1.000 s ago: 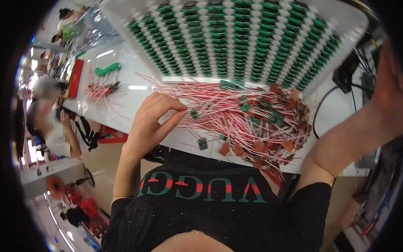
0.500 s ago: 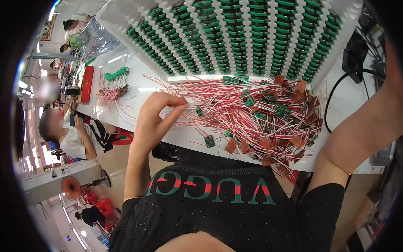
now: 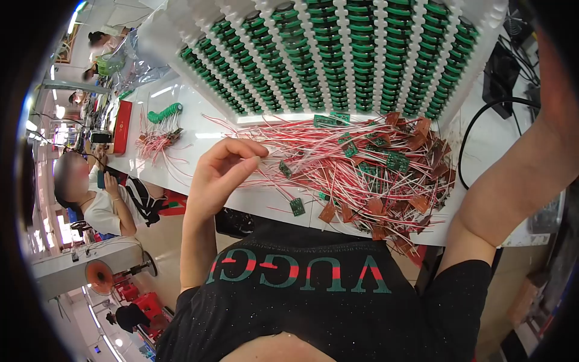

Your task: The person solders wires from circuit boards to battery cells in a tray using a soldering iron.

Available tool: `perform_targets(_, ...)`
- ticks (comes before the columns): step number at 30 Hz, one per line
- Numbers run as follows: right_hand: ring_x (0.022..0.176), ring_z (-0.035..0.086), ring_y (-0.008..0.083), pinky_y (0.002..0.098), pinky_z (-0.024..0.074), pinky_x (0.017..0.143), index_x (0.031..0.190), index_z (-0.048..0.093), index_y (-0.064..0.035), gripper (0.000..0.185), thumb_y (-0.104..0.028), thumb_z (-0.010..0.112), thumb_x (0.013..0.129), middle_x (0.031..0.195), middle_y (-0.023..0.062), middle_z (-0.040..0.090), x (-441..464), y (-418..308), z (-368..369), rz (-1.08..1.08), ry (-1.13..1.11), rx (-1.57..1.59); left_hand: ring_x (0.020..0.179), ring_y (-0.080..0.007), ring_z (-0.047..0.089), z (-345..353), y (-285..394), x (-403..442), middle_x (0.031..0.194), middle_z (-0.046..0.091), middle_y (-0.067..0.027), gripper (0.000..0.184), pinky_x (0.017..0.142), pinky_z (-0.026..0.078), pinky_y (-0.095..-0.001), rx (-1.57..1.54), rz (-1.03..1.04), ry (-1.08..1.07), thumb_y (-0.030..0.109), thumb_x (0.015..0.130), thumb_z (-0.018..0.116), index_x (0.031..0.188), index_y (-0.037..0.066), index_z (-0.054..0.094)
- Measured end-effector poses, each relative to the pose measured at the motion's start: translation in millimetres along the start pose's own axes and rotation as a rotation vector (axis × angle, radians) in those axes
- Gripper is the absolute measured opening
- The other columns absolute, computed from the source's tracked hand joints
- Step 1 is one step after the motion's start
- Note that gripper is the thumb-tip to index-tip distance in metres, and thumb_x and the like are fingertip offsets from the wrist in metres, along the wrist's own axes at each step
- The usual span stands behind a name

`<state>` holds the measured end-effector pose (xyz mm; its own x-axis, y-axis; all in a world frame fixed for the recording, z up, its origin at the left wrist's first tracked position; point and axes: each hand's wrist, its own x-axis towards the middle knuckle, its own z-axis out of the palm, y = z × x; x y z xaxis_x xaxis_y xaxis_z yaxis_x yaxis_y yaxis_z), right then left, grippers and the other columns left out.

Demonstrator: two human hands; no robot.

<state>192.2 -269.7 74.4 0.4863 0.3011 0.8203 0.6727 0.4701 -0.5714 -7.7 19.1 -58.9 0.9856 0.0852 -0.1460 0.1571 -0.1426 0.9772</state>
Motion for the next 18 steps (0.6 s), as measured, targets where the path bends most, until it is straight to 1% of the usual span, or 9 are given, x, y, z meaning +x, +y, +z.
perform_targets(2,0.047,0.027,0.0079,0.0175,0.0277,0.042,0.085,0.041,-0.009,0.023,-0.028,0.035,0.095,0.072,0.0003,0.043,1,0,2,0.002,0.0,-0.005,0.091,-0.0134,0.053,0,-2,-4,0.098,0.058,-0.0079,0.01,0.076,0.043,-0.0278,-0.07,-0.03,0.023,0.003,0.079,0.061,0.088,0.001,0.057)
perform_targets(5,0.048,0.027,0.0078,0.0171,0.0273,0.044,0.084,0.041,-0.0087,0.022,-0.027,0.034,0.095,0.072,-0.0001,0.041,3,2,7,0.007,0.0,-0.037,0.087,-0.0197,0.056,20,4,-5,0.095,0.059,-0.0075,0.019,0.073,0.045,-0.03,0.526,0.248,0.011,0.009,0.075,0.066,0.091,0.004,0.057)
perform_targets(8,0.05,0.027,0.0077,0.0167,0.0268,0.045,0.084,0.041,-0.0084,0.022,-0.025,0.033,0.096,0.072,-0.0005,0.039,0,0,9,-0.021,0.007,-0.218,0.089,-0.0265,0.054,23,-18,3,0.092,0.058,-0.0085,0.019,0.073,0.045,-0.0346,0.753,0.51,0.027,0.014,0.073,0.066,0.088,0.006,0.058)
perform_targets(11,0.051,0.027,0.0075,0.0163,0.0264,0.046,0.084,0.041,-0.008,0.021,-0.023,0.033,0.096,0.071,-0.0009,0.038,-9,-6,8,-0.127,0.062,-0.63,0.085,-0.0258,0.056,12,-6,4,0.089,0.059,-0.0083,0.018,0.072,0.046,-0.0344,0.618,0.417,0.018,0.017,0.076,0.064,0.088,0.005,0.058)
perform_targets(12,0.052,0.027,0.0075,0.0162,0.0262,0.046,0.084,0.04,-0.0079,0.021,-0.023,0.032,0.096,0.071,-0.001,0.037,-10,-9,7,-0.1,0.1,-0.616,0.082,-0.0246,0.058,6,-3,1,0.088,0.06,-0.0073,0.018,0.07,0.047,-0.0327,0.568,0.383,0.008,0.016,0.077,0.063,0.09,0.004,0.059)
perform_targets(13,0.055,0.03,0.0091,0.0179,0.0302,0.051,0.084,0.04,-0.0078,0.022,-0.024,0.032,0.096,0.071,-0.001,0.037,-8,-11,4,-0.006,0.103,-0.362,0.079,-0.0238,0.058,2,0,-1,0.087,0.06,-0.0077,0.017,0.068,0.047,-0.0318,0.549,0.37,0.027,0.015,0.078,0.062,0.09,0.004,0.059)
perform_targets(14,0.059,0.033,0.0105,0.0202,0.033,0.054,0.085,0.04,-0.0073,0.016,-0.019,0.036,0.095,0.072,-0.0006,0.038,-8,-8,7,-0.078,0.168,-0.356,0.076,-0.0229,0.058,1,3,-2,0.086,0.06,-0.008,0.017,0.066,0.047,-0.0309,0.522,0.369,0.031,0.015,0.078,0.062,0.09,0.003,0.059)
perform_targets(16,0.06,0.036,0.0115,0.0225,0.0345,0.054,0.086,0.04,-0.0072,0.009,-0.012,0.044,0.092,0.073,0.0,0.038,-4,-6,17,-0.417,0.047,-1.032,0.07,-0.0204,0.058,1,8,-2,0.083,0.059,-0.0084,0.016,0.062,0.047,-0.029,0.433,0.372,0.057,0.014,0.08,0.06,0.091,0.003,0.058)
perform_targets(18,0.062,0.037,0.0127,0.0241,0.0354,0.056,0.086,0.04,-0.0066,0.009,-0.009,0.048,0.09,0.073,0.0007,0.038,0,-19,60,-0.005,0.548,-0.767,0.065,-0.017,0.057,6,15,-2,0.08,0.059,-0.0084,0.015,0.058,0.046,-0.0268,0.32,0.369,0.116,0.013,0.081,0.058,0.091,0.002,0.058)
